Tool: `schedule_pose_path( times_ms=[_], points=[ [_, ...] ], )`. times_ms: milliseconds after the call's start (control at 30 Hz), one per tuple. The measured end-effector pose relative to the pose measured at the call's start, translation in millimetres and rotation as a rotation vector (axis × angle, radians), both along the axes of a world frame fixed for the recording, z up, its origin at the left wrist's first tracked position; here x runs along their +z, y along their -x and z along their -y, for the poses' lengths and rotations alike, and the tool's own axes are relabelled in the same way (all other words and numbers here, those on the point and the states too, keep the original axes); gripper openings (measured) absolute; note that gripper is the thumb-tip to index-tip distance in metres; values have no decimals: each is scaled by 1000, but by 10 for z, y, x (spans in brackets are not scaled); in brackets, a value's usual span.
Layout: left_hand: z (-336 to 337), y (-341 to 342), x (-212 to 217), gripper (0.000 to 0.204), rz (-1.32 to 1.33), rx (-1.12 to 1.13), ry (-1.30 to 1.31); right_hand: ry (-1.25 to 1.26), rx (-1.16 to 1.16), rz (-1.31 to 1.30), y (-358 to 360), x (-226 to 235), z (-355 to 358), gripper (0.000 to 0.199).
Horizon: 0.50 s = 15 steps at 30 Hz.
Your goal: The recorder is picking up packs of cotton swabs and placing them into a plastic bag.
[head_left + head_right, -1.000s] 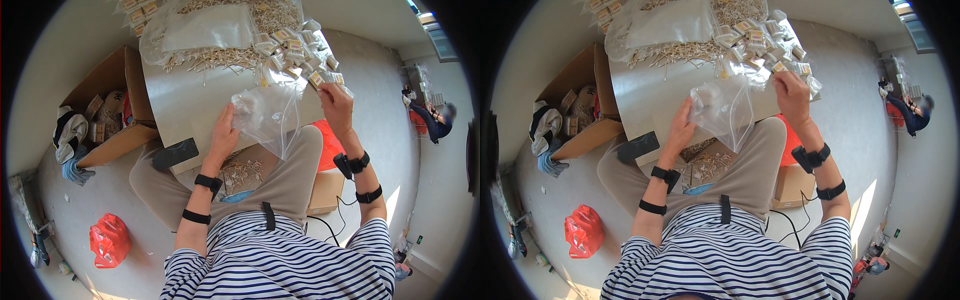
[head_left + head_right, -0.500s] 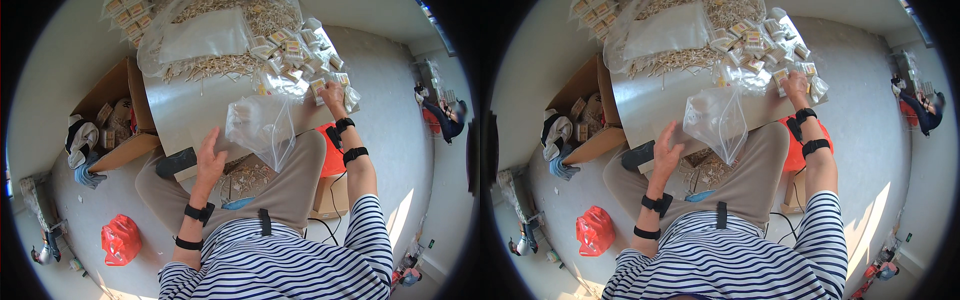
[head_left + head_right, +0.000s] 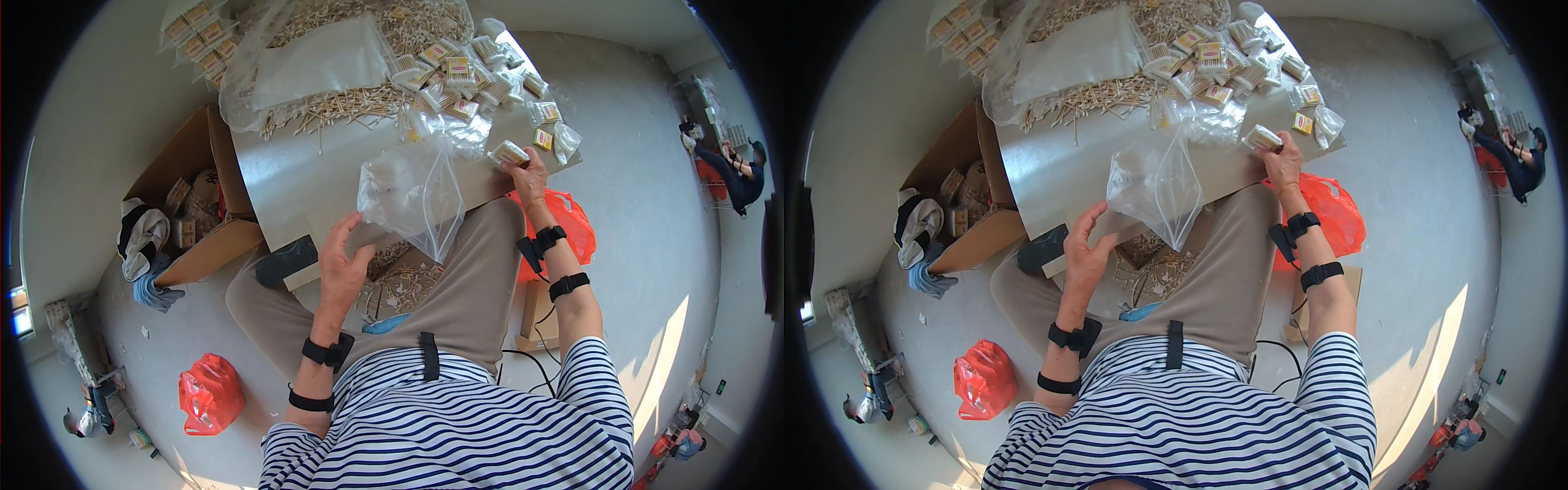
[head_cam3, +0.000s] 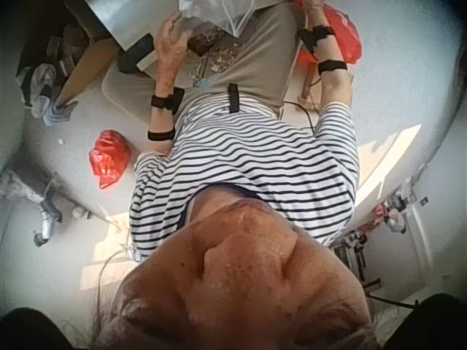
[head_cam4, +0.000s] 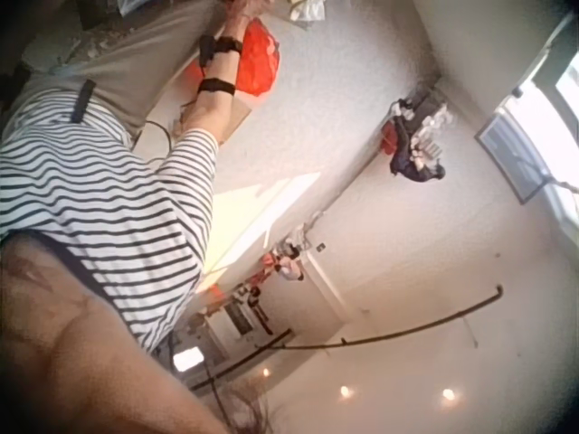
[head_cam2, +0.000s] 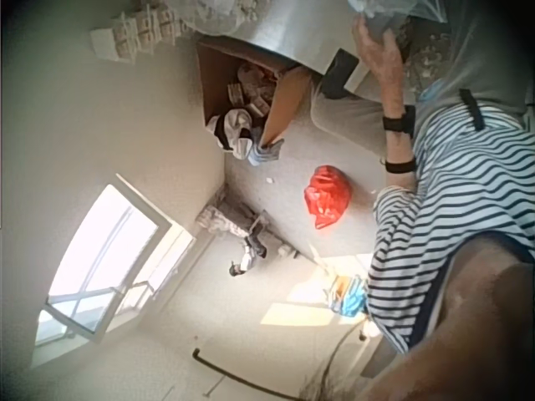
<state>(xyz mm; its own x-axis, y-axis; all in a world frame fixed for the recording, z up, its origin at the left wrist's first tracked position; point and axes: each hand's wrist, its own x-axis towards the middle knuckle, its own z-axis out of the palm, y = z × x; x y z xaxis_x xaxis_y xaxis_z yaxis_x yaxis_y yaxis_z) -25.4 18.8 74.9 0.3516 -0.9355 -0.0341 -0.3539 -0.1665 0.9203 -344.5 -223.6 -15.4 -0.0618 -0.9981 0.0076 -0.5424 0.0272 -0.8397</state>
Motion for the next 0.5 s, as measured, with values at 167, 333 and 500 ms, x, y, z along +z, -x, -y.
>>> schedule_pose_path(
  times_ms=[167,333,500],
  points=[
    [-24,44,81,43,35,68,50,104,6,-180,-94,75,-57,26],
    [44,228,339,29,97,172,179,144,-5,-230,-98,92,-70,27],
    [151,518,648,30,123,149,102,96,137,137,-389,864,-404,25]
  ],
)
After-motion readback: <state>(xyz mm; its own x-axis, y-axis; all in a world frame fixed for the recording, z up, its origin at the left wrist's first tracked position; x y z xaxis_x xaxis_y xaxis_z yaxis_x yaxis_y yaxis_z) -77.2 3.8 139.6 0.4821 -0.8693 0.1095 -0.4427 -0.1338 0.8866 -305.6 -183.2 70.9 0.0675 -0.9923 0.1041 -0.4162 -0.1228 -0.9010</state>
